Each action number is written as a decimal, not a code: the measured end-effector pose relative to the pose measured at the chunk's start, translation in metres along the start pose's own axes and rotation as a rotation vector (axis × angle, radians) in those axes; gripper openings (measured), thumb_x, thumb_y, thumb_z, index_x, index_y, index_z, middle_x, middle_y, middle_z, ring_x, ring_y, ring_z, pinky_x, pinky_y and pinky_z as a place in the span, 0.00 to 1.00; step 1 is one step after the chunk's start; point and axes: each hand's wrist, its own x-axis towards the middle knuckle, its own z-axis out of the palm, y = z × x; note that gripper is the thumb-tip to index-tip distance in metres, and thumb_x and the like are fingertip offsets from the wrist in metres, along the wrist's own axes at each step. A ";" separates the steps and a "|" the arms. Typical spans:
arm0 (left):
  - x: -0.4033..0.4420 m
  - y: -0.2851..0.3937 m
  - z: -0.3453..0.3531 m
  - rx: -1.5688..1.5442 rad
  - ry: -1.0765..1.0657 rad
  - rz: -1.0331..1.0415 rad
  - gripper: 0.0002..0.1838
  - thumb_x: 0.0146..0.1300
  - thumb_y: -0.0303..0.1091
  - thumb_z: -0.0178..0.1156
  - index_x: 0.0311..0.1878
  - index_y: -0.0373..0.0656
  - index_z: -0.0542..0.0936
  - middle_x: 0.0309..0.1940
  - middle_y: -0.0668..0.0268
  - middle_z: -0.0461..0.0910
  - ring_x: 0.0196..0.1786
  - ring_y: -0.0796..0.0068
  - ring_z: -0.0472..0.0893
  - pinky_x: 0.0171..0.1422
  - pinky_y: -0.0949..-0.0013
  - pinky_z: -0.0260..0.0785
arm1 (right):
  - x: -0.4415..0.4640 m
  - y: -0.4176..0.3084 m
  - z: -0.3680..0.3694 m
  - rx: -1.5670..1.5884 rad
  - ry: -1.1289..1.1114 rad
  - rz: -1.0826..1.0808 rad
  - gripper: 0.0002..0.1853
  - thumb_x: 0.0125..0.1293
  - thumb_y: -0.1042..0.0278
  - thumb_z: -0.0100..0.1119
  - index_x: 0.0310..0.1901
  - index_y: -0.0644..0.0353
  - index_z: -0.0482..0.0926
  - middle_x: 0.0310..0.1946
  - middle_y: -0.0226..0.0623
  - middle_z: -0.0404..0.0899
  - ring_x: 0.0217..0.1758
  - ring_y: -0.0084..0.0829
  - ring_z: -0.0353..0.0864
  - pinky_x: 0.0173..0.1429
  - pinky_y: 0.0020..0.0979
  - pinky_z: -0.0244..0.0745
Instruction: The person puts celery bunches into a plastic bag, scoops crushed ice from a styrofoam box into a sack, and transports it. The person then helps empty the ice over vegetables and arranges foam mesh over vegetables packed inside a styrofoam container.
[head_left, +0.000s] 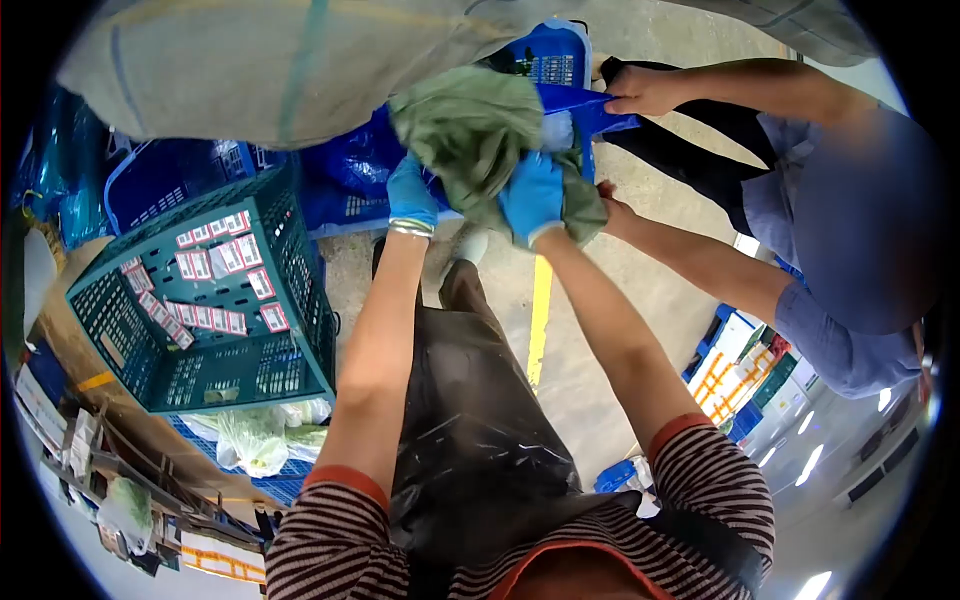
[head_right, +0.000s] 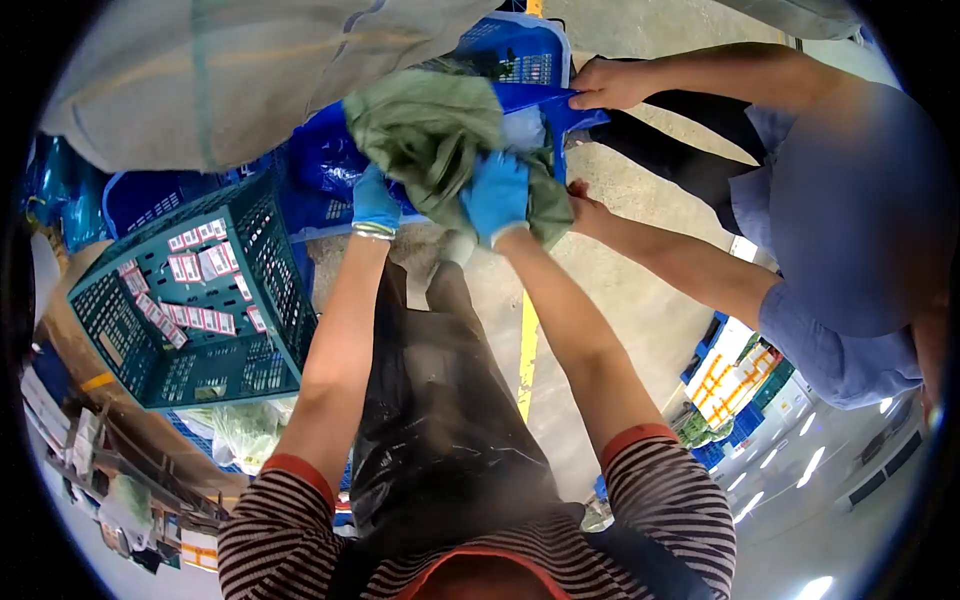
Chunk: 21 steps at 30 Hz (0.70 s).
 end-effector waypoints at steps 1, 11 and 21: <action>0.001 0.000 0.004 0.087 0.001 0.060 0.14 0.66 0.38 0.56 0.45 0.37 0.80 0.41 0.67 0.81 0.43 0.74 0.77 0.51 0.70 0.70 | 0.023 0.016 0.016 0.125 0.110 -0.010 0.29 0.63 0.60 0.49 0.64 0.61 0.62 0.64 0.48 0.60 0.67 0.44 0.57 0.71 0.42 0.49; 0.002 -0.004 0.054 0.138 0.101 0.146 0.12 0.61 0.32 0.61 0.43 0.32 0.80 0.39 0.61 0.81 0.42 0.74 0.79 0.52 0.73 0.69 | 0.177 0.126 0.027 -0.195 -0.076 0.018 0.32 0.63 0.44 0.50 0.65 0.52 0.64 0.67 0.41 0.61 0.70 0.39 0.59 0.71 0.40 0.55; -0.011 -0.025 0.025 0.356 0.051 0.204 0.11 0.62 0.33 0.59 0.42 0.35 0.81 0.38 0.63 0.82 0.40 0.74 0.79 0.49 0.72 0.70 | 0.032 0.050 -0.012 -0.219 0.139 -0.236 0.26 0.65 0.54 0.48 0.63 0.55 0.66 0.65 0.46 0.62 0.69 0.51 0.57 0.72 0.45 0.51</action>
